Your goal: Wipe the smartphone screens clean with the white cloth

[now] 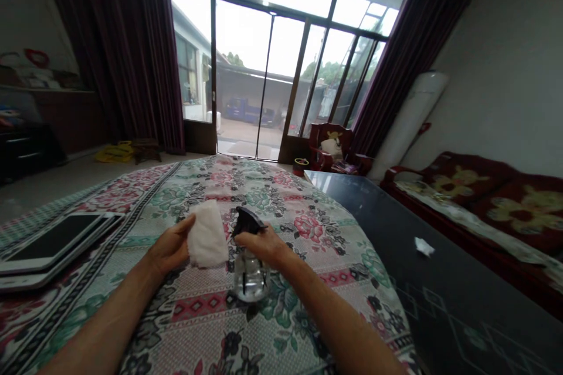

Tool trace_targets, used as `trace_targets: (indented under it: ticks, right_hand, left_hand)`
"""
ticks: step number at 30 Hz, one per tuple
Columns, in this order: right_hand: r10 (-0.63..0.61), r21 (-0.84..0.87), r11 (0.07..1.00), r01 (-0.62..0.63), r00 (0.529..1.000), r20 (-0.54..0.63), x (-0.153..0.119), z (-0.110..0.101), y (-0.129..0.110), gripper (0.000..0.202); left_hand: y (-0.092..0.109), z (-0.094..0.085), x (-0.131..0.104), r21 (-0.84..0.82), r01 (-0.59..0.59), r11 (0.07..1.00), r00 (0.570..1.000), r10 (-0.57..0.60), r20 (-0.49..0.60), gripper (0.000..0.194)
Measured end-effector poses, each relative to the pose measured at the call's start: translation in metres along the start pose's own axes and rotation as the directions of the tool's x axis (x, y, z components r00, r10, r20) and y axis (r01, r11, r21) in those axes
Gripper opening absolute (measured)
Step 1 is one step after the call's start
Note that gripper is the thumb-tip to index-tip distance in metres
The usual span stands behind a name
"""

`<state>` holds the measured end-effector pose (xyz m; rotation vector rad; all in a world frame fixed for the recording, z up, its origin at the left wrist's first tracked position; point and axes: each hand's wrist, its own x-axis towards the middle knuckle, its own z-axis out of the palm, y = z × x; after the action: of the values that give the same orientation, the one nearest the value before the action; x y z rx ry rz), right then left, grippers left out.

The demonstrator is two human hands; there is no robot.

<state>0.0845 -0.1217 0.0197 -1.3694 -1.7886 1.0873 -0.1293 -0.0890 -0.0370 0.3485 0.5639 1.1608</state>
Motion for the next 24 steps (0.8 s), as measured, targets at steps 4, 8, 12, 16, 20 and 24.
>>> trace_targets:
  ticks: [4, 8, 12, 16, 20, 24]
  right_hand:
    - [-0.037, -0.117, 0.993, -0.005, 0.932, -0.36, 0.019, -0.034, 0.017, 0.018]
    - [-0.201, -0.246, 0.968, 0.049, 0.742, -0.64, 0.034, -0.075, 0.048, 0.026]
    - [-0.279, -0.295, 0.952, 0.083, 0.628, -0.726, 0.039, -0.106, 0.081, 0.033]
    - [-0.184, -0.226, 0.974, 0.027, 0.68, -0.71, 0.039, -0.123, 0.098, 0.04]
    - [0.015, -0.137, 0.987, -0.079, 0.907, -0.422, 0.028, -0.134, 0.096, 0.042]
    - [0.052, -0.096, 0.993, -0.072, 0.979, -0.199, 0.012, -0.145, 0.088, 0.044]
  left_hand:
    - [0.002, 0.0, 0.0, 0.028, -0.047, 0.999, 0.997, 0.049, -0.059, 0.039]
    - [0.001, 0.002, 0.001, 0.064, -0.08, 0.995, 0.992, 0.086, -0.097, 0.037]
    - [0.0, 0.001, 0.004, 0.064, -0.096, 0.993, 0.988, 0.104, -0.117, 0.036]
    - [-0.001, -0.004, 0.006, 0.013, -0.084, 0.996, 0.989, 0.085, -0.121, 0.036]
    - [-0.001, -0.004, 0.004, 0.002, -0.076, 0.997, 0.992, 0.076, -0.099, 0.038]
    - [-0.001, 0.0, 0.001, -0.037, -0.078, 0.996, 0.985, 0.072, -0.16, 0.04]
